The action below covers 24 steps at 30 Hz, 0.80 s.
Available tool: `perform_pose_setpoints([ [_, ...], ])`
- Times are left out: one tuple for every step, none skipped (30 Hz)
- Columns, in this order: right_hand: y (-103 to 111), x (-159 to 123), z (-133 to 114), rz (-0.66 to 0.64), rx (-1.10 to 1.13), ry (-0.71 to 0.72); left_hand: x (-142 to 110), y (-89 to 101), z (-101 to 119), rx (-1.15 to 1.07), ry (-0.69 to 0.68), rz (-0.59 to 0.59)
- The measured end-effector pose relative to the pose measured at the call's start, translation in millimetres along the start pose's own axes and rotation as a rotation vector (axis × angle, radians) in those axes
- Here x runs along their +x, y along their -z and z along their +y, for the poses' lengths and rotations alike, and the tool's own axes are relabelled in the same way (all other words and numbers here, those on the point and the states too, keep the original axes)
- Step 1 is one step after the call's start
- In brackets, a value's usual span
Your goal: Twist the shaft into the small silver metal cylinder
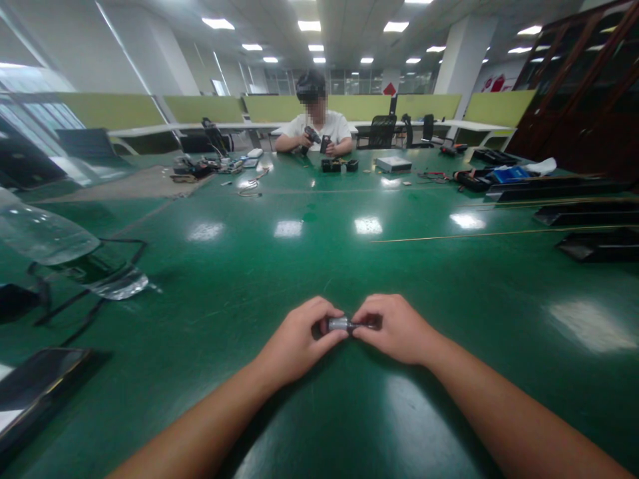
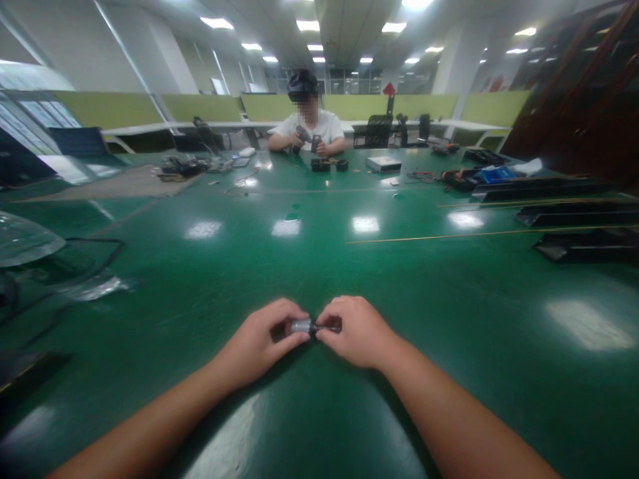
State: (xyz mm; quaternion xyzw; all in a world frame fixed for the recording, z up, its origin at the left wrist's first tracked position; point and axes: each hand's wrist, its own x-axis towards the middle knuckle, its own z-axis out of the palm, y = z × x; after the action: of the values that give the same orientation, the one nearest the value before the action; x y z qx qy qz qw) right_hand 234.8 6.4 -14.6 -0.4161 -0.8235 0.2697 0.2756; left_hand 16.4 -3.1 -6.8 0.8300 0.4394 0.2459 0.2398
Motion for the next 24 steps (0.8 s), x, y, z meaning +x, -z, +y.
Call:
perform_pose_setpoints([
  [0, 0, 0, -0.005, 0.005, -0.006, 0, -0.1, 0, -0.001, -0.002, -0.002],
  [1, 0, 0, -0.009, 0.008, -0.01, 0, -0.1, 0, -0.003, -0.004, -0.004],
  [1, 0, 0, -0.012, 0.01, -0.012, 1, -0.2, 0, -0.006, -0.006, -0.006],
  [1, 0, 0, -0.014, 0.011, -0.011, 1, -0.2, 0, -0.009, -0.007, -0.007],
  [2, 0, 1, -0.013, 0.012, -0.009, 1, -0.2, 0, -0.012, -0.008, -0.008],
  [2, 0, 1, -0.012, 0.011, -0.007, 1, -0.2, 0, -0.012, -0.008, -0.007],
  [2, 0, 1, -0.012, 0.009, -0.006, 1, -0.2, 0, -0.012, -0.008, -0.007],
  [3, 0, 1, -0.014, 0.008, -0.006, 0, -0.1, 0, -0.01, -0.006, -0.006],
  [3, 0, 0, -0.015, 0.006, -0.005, 0, 0.0, 0, -0.009, -0.004, -0.006],
  [4, -1, 0, -0.017, 0.004, -0.003, 0, 0.1, 0, -0.008, -0.002, -0.005],
  [4, -1, 0, -0.02, 0.001, -0.001, 0, 0.2, 0, -0.009, -0.001, -0.003],
  [5, -1, 0, -0.023, 0.001, 0.0, 0, 0.3, 0, -0.01, -0.002, -0.003],
  [5, -1, 0, -0.026, 0.001, 0.0, 0, 0.4, 0, -0.011, -0.003, -0.002],
  [6, -1, 0, -0.028, 0.002, -0.001, 0, 0.5, 0, -0.01, -0.004, -0.001],
  [7, -1, -1, -0.031, 0.003, -0.003, 0, 0.6, 1, -0.009, -0.004, -0.002],
  [7, -1, -1, -0.035, 0.004, -0.007, 0, 0.7, 1, -0.006, -0.004, -0.002],
  [8, -1, -1, -0.039, 0.004, -0.011, 0, 0.8, 1, -0.005, -0.004, -0.003],
  [9, -1, -1, -0.043, 0.005, -0.016, 1, 0.9, 1, -0.002, -0.004, -0.003],
  [10, -2, -1, -0.047, 0.004, -0.02, 1, 0.9, 2, -0.001, -0.005, -0.004],
  [10, -2, -1, -0.051, 0.004, -0.025, 0, 1.0, 2, 0.0, -0.005, -0.006],
  [11, -2, -1, -0.055, 0.003, -0.028, 0, 1.0, 2, 0.001, -0.004, -0.006],
  [11, -3, -1, -0.059, 0.002, -0.029, 0, 1.0, 2, 0.002, -0.004, -0.007],
  [12, -3, -1, -0.062, 0.0, -0.029, 0, 0.9, 2, 0.003, -0.003, -0.007],
  [12, -3, 0, -0.065, -0.003, -0.029, 0, 0.9, 2, 0.003, -0.003, -0.006],
])
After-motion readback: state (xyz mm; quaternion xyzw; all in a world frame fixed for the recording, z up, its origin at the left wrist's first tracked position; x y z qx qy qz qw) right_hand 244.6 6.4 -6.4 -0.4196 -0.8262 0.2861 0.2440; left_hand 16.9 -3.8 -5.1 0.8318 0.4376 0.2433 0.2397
